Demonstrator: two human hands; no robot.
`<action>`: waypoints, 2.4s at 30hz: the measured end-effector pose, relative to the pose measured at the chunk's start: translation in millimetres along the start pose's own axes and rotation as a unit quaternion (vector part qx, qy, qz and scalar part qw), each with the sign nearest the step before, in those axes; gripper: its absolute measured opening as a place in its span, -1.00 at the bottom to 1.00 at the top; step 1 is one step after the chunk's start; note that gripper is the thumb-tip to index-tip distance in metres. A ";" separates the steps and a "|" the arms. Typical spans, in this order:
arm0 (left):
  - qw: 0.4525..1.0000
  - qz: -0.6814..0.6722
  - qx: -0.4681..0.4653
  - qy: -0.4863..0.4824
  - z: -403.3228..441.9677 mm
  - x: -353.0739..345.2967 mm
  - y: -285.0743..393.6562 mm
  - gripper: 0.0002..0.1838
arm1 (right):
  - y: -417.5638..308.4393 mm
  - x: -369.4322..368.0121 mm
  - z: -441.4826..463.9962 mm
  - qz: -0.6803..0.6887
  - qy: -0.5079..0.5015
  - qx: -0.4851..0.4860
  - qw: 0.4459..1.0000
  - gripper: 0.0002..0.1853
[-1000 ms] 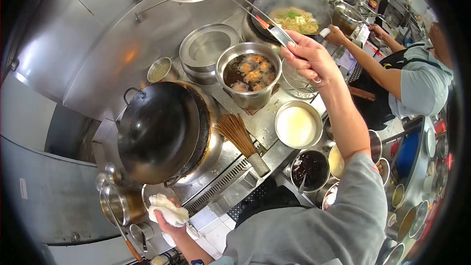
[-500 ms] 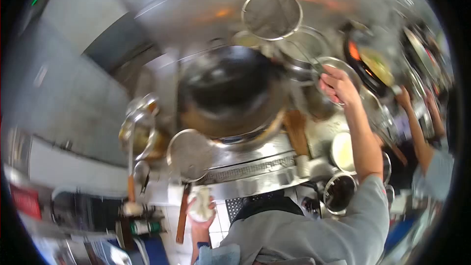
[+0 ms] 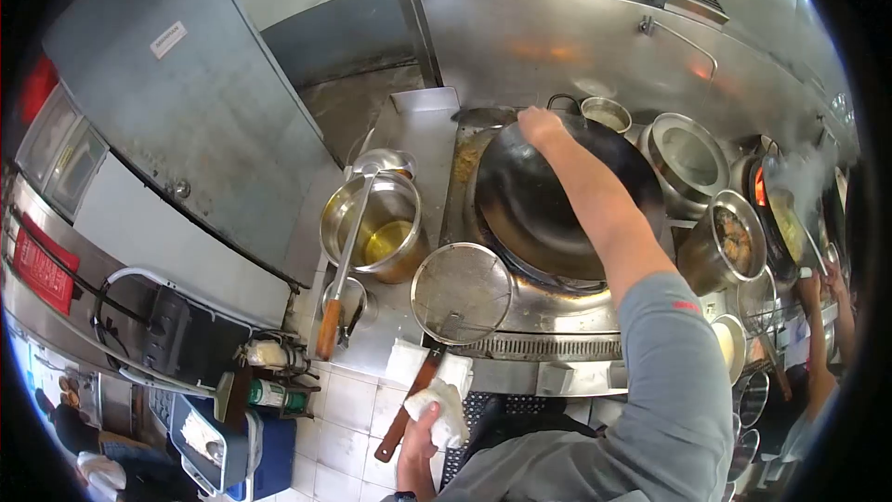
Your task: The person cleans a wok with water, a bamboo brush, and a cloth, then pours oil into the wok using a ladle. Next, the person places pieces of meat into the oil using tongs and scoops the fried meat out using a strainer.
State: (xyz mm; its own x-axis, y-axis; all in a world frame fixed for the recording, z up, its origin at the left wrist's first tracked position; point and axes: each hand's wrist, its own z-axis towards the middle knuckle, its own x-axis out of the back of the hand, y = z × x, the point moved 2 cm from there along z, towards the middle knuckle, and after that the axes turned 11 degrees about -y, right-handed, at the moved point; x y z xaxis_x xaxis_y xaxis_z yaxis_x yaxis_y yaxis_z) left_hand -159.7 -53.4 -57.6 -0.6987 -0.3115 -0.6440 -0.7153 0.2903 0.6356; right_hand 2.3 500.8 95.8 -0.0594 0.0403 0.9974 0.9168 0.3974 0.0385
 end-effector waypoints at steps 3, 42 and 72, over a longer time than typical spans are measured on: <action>0.999 0.020 0.021 0.018 -1.5 17.9 -3.2 -0.43 | 1.6 1.1 3.2 0.034 -0.030 -0.038 0.998 -0.67; 0.896 0.150 0.123 -0.400 148.6 -212.0 6.9 -0.37 | -98.1 -69.5 -441.5 0.746 0.197 -0.070 0.632 -0.11; 0.648 0.587 -0.105 -0.474 31.3 -188.2 18.9 -0.64 | -42.6 -314.7 -667.1 0.533 -0.179 -0.396 0.726 -0.77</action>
State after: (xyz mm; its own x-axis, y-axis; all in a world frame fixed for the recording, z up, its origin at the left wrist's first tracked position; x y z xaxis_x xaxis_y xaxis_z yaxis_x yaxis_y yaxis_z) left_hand -42.1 39.0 62.3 -0.5241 0.7365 0.4277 0.2633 -0.3374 0.9038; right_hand 245.4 -140.4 -179.4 0.8822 0.2295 0.4111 0.4473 -0.6810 -0.5797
